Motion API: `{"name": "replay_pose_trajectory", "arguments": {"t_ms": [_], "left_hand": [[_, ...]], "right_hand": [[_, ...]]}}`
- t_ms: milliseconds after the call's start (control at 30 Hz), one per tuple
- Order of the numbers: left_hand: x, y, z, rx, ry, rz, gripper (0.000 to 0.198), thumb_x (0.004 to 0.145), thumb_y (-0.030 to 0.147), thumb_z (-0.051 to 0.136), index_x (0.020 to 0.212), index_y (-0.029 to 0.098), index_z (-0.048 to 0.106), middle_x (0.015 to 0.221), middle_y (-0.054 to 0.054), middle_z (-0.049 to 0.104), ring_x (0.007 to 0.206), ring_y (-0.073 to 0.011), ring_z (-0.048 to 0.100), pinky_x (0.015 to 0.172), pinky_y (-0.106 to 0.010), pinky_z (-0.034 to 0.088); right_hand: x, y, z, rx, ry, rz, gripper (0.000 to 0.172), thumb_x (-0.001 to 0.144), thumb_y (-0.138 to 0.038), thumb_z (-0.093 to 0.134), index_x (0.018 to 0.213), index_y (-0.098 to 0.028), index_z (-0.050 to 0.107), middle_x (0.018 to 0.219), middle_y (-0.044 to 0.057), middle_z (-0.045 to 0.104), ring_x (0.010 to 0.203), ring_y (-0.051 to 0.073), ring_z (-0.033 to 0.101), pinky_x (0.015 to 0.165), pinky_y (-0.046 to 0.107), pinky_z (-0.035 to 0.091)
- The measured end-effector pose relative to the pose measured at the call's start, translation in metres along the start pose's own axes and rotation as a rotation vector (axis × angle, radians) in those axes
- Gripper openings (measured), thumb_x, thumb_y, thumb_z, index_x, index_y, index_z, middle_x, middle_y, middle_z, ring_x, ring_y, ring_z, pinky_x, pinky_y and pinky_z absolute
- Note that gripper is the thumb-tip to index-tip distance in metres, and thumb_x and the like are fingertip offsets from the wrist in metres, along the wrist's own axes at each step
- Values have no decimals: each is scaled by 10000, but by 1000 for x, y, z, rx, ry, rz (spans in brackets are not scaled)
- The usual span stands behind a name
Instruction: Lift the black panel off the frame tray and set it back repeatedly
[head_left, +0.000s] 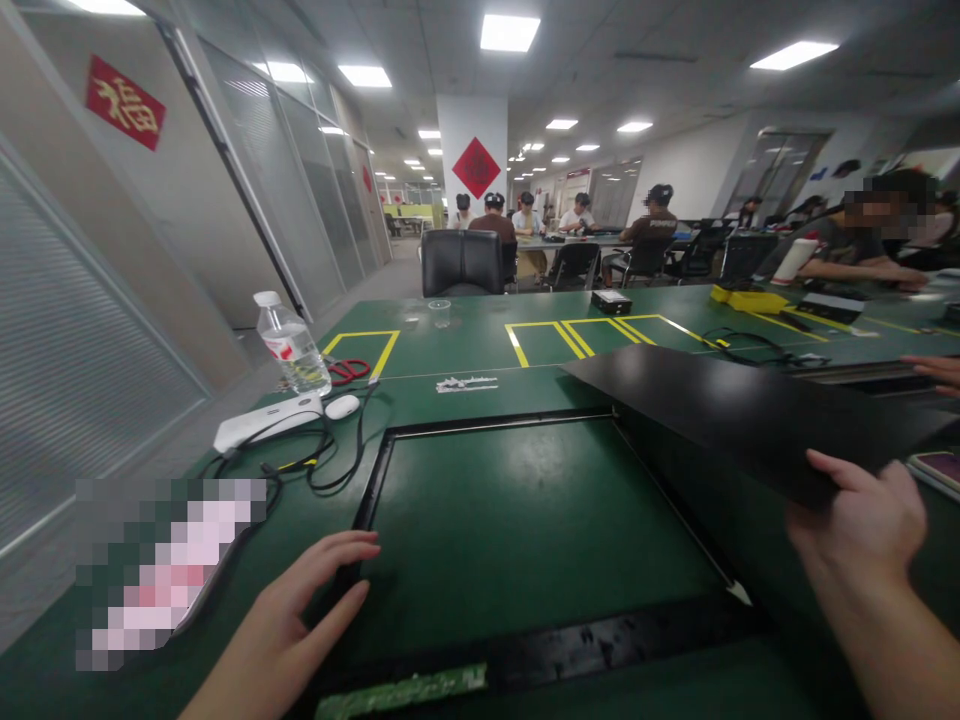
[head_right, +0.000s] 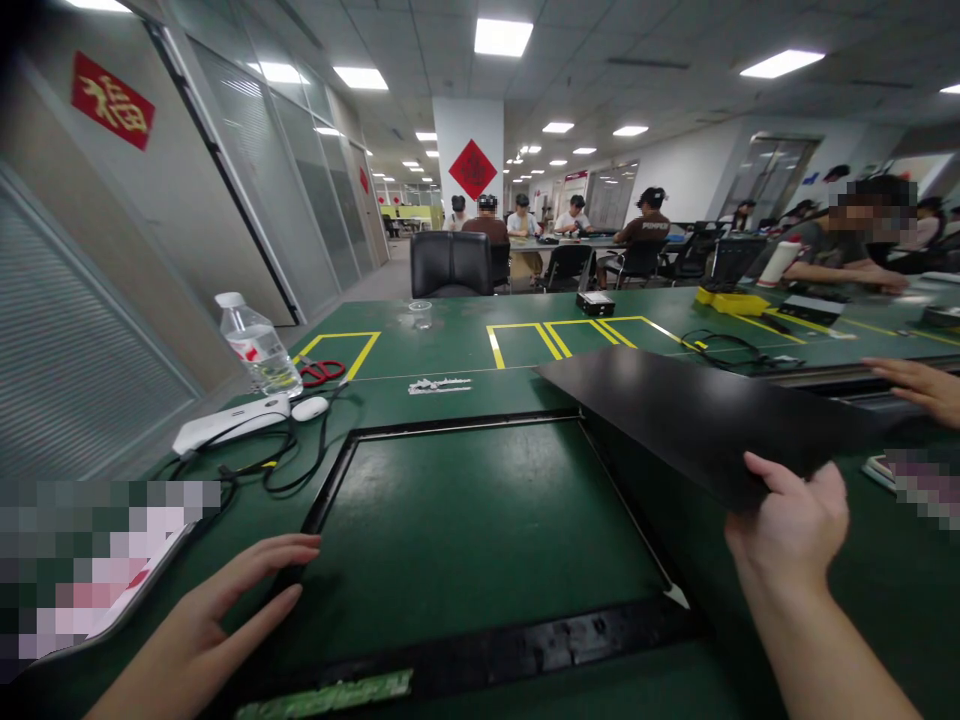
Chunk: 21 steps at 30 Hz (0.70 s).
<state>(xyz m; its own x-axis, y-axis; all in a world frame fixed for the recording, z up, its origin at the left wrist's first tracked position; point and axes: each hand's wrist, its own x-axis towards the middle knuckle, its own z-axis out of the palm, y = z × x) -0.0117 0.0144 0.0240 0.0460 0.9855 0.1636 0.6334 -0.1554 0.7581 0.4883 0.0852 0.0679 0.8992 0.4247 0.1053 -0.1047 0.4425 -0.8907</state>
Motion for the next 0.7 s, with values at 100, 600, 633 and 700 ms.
{"name": "replay_pose_trajectory", "arguments": {"t_ms": [100,600,633,700], "left_hand": [[-1,-4,3,4,-23,37,239,798,395,700,1019,352,783,1204,-39,739,1125,-302,660,1006,-348,476],[-3,-9,9,84,-38,128,246,798,392,687,1022,368,787,1178,-31,754,1070,-291,693,957,-326,512],[-4,-9,9,99,-35,132,246,806,400,677,1025,368,785,1185,-32,751,1073,-291,692,956,-329,514],[-5,-11,10,139,-48,139,253,824,412,654,1042,369,775,1211,-34,739,1092,-289,684,964,-336,509]], "right_hand": [[6,3,-1,38,77,-44,386,427,-26,682,602,-205,388,740,-58,545,762,111,564,787,327,537],[5,27,-5,18,-4,-30,456,457,-123,732,793,-239,446,838,-58,601,775,134,634,667,263,551],[5,30,-6,9,-17,-20,471,467,-132,738,830,-243,459,878,-51,616,806,142,644,689,269,552],[7,34,-7,-22,-25,17,505,485,-155,750,889,-256,465,956,-34,634,871,169,656,703,283,554]]}}
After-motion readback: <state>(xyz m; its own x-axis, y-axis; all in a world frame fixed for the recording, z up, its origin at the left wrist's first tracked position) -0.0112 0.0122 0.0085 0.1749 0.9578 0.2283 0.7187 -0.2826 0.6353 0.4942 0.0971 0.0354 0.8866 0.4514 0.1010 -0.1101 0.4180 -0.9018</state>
